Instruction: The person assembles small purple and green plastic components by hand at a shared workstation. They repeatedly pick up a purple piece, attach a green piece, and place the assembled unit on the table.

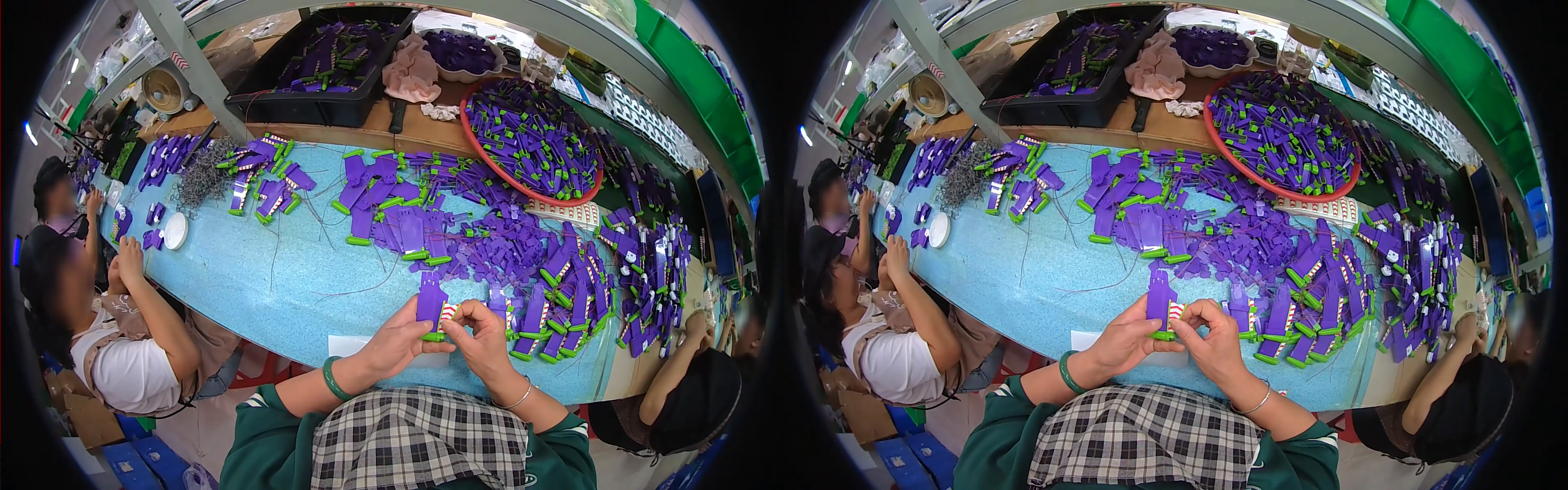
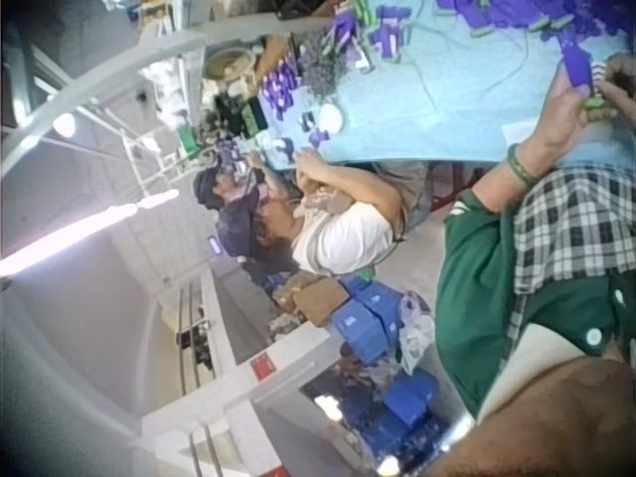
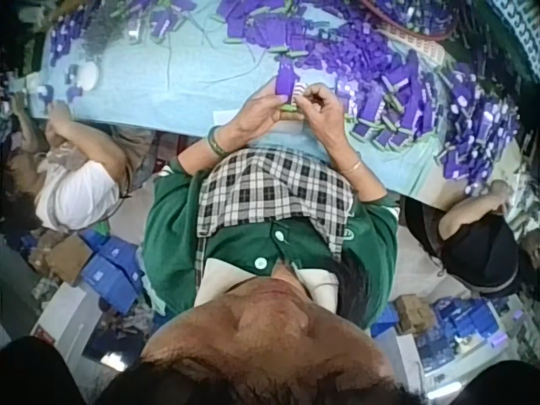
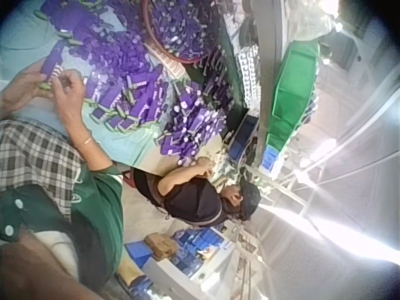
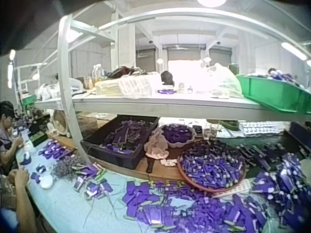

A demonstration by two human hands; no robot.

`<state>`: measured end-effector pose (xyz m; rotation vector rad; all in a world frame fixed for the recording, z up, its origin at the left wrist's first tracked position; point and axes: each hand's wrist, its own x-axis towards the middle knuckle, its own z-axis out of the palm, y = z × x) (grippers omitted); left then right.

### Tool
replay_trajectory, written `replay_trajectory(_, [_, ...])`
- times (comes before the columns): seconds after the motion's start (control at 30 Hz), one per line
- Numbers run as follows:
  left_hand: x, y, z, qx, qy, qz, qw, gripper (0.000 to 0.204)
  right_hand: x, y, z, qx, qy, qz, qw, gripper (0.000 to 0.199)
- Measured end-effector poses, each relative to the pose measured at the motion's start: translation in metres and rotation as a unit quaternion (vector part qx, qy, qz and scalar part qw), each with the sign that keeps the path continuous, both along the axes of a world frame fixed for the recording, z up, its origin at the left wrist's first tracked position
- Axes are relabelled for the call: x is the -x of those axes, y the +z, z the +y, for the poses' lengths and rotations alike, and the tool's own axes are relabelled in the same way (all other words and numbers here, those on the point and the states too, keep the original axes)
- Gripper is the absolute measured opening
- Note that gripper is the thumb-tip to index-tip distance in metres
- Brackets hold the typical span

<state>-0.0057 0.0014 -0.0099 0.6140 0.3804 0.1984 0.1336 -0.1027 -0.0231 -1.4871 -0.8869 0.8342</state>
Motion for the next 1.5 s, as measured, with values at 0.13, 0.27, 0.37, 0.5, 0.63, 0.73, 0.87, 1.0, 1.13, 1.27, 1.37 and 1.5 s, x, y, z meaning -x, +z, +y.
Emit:
replay_trajectory(0.13, [0.0,-0.002,-0.001,-0.015,0.0,-0.016,1.0,0.041,0.002,0.002,-0.001,-0.003,-0.005,-0.025,1.0,0.012])
replay_trajectory(0.27, [-0.002,-0.001,-0.003,-0.129,-0.009,0.026,0.991,0.037,0.002,0.007,-0.001,0.003,-0.008,-0.051,0.999,0.012])
replay_trajectory(0.37, [-0.003,0.004,-0.005,-0.204,-0.008,0.041,0.978,0.03,0.003,0.003,0.0,-0.024,-0.035,-0.064,0.997,0.014])
replay_trajectory(0.5, [-0.001,-0.002,-0.01,-0.206,0.0,0.011,0.978,0.027,-0.002,0.011,-0.002,-0.083,-0.034,-0.208,0.974,0.013])
replay_trajectory(0.63, [0.003,0.0,-0.011,-0.312,-0.019,0.013,0.95,0.027,-0.006,0.02,0.0,-0.109,-0.028,-0.32,0.941,0.016])
replay_trajectory(0.73, [0.004,-0.004,-0.011,-0.244,-0.026,-0.011,0.969,0.028,-0.003,0.022,0.003,-0.072,-0.018,-0.218,0.973,0.021])
replay_trajectory(0.87, [-0.001,-0.011,-0.011,0.052,-0.117,-0.066,0.99,0.033,0.004,0.018,0.005,-0.023,0.046,0.029,0.998,0.027])
replay_trajectory(1.0, [-0.012,-0.014,-0.015,0.152,-0.215,-0.067,0.962,0.038,-0.007,0.021,0.005,-0.009,0.148,-0.055,0.987,0.029])
replay_trajectory(1.13, [-0.012,-0.004,-0.014,0.157,-0.265,-0.078,0.948,0.043,-0.008,0.018,-0.002,-0.018,0.146,0.127,0.981,0.031])
replay_trajectory(1.27, [-0.005,0.021,-0.01,-0.234,-0.046,-0.024,0.971,0.023,-0.01,0.031,0.0,-0.073,0.09,0.306,0.945,0.034])
replay_trajectory(1.37, [0.005,0.03,0.013,-0.734,0.07,0.0,0.675,0.018,-0.02,0.03,0.0,-0.052,0.084,0.311,0.945,0.029])
replay_trajectory(1.5, [-0.002,0.034,0.022,-0.883,0.18,-0.112,0.418,0.023,-0.019,0.032,0.004,-0.017,0.12,0.315,0.941,0.015])
